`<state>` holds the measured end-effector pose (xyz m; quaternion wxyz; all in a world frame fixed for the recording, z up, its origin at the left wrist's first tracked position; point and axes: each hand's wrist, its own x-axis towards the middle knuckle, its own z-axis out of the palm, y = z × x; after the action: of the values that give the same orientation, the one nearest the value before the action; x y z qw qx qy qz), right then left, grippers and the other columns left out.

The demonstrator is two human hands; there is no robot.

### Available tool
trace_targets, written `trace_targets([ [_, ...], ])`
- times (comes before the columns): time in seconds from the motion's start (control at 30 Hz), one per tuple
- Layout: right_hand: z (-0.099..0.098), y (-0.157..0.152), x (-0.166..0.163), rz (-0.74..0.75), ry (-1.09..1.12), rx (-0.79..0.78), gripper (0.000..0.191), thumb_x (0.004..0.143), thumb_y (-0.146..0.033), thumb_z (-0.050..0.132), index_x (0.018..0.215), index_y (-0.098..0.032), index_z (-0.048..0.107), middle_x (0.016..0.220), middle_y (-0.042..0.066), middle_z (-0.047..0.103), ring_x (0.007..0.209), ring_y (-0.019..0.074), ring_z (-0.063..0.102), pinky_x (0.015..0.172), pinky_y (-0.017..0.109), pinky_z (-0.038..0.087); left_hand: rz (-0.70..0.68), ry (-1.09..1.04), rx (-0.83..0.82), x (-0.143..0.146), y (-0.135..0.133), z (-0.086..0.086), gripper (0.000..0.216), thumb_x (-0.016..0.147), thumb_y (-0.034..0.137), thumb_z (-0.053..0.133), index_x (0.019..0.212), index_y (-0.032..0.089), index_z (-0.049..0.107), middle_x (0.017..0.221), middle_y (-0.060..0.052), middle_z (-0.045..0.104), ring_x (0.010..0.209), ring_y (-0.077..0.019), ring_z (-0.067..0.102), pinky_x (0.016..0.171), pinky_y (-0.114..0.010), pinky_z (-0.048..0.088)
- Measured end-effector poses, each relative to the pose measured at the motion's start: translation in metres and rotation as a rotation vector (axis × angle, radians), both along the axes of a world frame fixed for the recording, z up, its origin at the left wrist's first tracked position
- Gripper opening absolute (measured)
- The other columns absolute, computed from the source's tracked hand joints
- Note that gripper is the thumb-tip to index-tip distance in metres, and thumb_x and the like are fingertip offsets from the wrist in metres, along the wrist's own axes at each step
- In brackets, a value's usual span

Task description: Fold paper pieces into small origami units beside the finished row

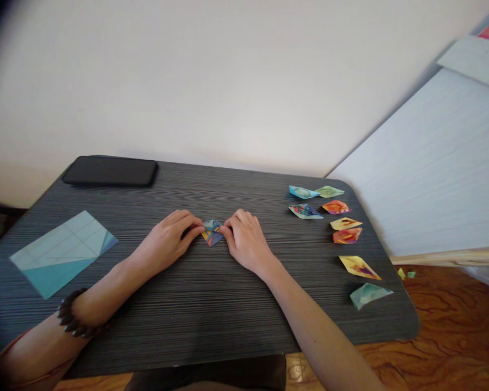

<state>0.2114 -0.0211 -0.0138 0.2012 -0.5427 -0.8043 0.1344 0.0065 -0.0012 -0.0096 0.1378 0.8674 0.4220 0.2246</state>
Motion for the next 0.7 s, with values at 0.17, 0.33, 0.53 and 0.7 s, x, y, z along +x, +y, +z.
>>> trace_targets([
  [0.17,0.002,-0.0018,-0.0062,-0.074,-0.058,0.023,0.026,0.094,-0.034,0.042,0.081,-0.018,0.058,0.087,0.007,0.055,0.082,0.0193,0.052,0.073,0.034,0.038,0.004,-0.008,-0.03,-0.0007,0.0015,0.0022,0.02,0.093,0.025,0.044,0.086,0.018,0.061,0.086,-0.004,0.057,0.083,-0.0179,0.055,0.082,-0.035,0.047],
  [0.33,-0.0017,-0.0038,-0.006,-0.083,-0.034,0.055,0.026,0.094,-0.037,0.043,0.083,-0.019,0.059,0.087,0.006,0.056,0.084,0.0197,0.053,0.073,0.033,0.038,-0.007,-0.04,-0.063,-0.0012,0.0015,0.0023,0.019,0.092,0.026,0.045,0.085,0.018,0.061,0.086,-0.004,0.055,0.082,-0.017,0.055,0.081,-0.034,0.048],
  [0.53,0.0008,-0.0024,-0.0072,-0.102,-0.084,0.032,0.029,0.093,-0.038,0.044,0.079,-0.018,0.06,0.084,0.006,0.056,0.081,0.0193,0.054,0.073,0.034,0.038,-0.032,0.053,-0.052,-0.0006,0.0005,0.0046,0.024,0.093,0.029,0.044,0.082,0.017,0.061,0.085,-0.005,0.057,0.084,-0.0187,0.054,0.081,-0.036,0.046],
  [0.7,0.0019,0.0003,-0.0079,-0.101,-0.097,0.03,0.027,0.092,-0.038,0.048,0.077,-0.019,0.06,0.083,0.005,0.056,0.08,0.0186,0.054,0.072,0.033,0.038,-0.012,0.076,-0.015,0.0015,-0.0023,0.0041,0.024,0.092,0.032,0.045,0.081,0.017,0.061,0.085,-0.005,0.056,0.083,-0.0191,0.052,0.08,-0.036,0.044],
])
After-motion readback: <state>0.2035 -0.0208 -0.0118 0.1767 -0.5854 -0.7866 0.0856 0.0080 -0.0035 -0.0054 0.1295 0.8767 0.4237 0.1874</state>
